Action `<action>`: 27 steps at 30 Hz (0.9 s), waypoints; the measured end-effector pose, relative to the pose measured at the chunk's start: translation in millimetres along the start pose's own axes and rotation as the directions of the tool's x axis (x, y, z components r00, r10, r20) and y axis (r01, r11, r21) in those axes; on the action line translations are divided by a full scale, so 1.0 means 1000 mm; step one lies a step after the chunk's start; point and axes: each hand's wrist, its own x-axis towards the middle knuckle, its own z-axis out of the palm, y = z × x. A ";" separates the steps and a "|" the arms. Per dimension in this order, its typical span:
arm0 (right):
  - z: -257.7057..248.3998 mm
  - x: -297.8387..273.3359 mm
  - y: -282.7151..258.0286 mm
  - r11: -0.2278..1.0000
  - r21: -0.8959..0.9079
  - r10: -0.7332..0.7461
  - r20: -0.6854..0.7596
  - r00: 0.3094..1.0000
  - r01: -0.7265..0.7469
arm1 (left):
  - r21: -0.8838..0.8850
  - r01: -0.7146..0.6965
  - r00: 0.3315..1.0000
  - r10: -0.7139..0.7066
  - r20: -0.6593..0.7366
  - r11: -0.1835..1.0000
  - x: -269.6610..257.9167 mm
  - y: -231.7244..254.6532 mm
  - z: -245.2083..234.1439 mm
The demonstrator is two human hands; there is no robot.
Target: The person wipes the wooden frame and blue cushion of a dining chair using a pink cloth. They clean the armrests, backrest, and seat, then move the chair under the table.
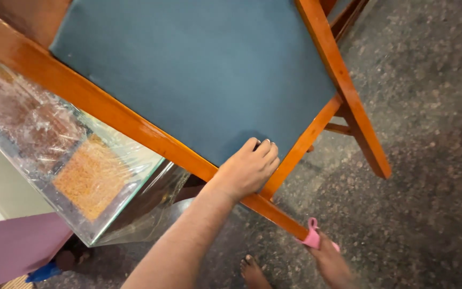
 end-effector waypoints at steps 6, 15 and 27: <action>0.073 -0.001 -0.112 0.705 -0.518 -0.612 -0.098 0.785 0.485 | -0.261 0.045 0.979 0.009 0.203 0.964 0.004 -0.002 -0.015; 0.124 -0.021 -0.250 0.616 -0.582 -0.753 -0.238 0.613 0.531 | -0.526 0.623 0.200 -0.768 -0.608 0.578 -0.061 -0.057 -0.137; 0.167 0.027 -0.538 0.132 -0.303 -0.989 0.029 0.147 0.944 | -0.943 0.319 0.304 -0.953 0.009 0.093 -0.104 -0.201 -0.190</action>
